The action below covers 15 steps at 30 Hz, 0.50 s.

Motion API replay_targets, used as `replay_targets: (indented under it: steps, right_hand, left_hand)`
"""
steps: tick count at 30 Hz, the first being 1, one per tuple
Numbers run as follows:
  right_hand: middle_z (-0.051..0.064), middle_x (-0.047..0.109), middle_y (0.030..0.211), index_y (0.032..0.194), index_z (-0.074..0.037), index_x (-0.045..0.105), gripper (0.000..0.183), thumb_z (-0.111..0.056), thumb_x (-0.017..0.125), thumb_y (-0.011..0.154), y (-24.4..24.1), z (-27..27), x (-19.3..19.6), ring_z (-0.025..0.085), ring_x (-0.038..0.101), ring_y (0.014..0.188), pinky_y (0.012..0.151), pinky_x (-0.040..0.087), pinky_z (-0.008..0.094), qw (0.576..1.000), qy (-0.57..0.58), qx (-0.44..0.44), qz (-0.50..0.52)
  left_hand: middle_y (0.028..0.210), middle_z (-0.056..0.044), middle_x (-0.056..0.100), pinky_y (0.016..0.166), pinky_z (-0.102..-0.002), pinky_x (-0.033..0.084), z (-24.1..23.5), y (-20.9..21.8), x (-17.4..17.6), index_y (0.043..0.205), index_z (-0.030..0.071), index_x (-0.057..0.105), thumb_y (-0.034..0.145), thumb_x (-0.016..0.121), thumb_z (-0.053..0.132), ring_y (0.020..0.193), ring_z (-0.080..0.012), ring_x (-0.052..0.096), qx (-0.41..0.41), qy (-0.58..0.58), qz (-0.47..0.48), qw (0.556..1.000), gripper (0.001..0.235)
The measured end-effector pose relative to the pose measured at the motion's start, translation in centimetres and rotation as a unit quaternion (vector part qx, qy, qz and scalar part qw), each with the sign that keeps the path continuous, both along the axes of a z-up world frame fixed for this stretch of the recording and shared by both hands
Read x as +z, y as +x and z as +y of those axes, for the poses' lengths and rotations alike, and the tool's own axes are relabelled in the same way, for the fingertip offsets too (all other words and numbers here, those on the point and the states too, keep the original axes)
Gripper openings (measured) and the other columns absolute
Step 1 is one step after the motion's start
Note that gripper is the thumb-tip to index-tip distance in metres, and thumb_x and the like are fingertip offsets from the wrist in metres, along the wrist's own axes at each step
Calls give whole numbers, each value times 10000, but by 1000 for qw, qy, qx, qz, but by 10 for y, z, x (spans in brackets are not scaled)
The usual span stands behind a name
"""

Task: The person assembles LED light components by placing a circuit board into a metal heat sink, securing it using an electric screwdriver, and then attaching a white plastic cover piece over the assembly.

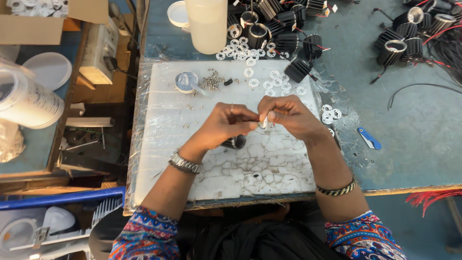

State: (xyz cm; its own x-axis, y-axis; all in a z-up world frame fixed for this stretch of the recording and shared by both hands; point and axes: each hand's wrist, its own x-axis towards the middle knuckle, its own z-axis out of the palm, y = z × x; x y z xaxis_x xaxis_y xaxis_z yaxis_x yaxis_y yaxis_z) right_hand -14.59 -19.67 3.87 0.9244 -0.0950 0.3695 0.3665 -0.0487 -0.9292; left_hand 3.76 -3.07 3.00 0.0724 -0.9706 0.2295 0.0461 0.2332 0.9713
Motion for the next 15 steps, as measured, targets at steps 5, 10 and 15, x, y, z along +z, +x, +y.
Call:
replay_targets:
  steps: [5, 10, 15]
  right_hand:
    - [30, 615, 968, 976, -20, 708, 292, -304, 693, 1042, 4, 6, 0, 130, 560, 923, 855, 455, 304, 998, 6, 55, 23]
    - [47, 606, 1069, 981, -35, 697, 264, -294, 697, 1035, 5, 9, 1, 136, 555, 983, 888, 458, 309, 997, 41, 62, 8]
    - [46, 587, 1230, 1003, -53, 703, 219, -262, 675, 1060, 6, 7, 0, 144, 553, 1103, 977, 458, 316, 1000, 15, 23, -10]
  left_hand:
    - [855, -47, 754, 658, -213, 526, 6, 4, -15, 963, -29, 771, 859, 822, 12, 742, -56, 664, -18, 12, 57, 998, 123]
    - [858, -52, 762, 670, -215, 530, 5, -3, -14, 948, -17, 782, 864, 815, 6, 743, -58, 662, 38, -21, 54, 998, 93]
    - [870, -12, 750, 690, -204, 529, 3, -12, -13, 999, -3, 792, 896, 790, 33, 765, -44, 647, 88, -60, 33, 994, 109]
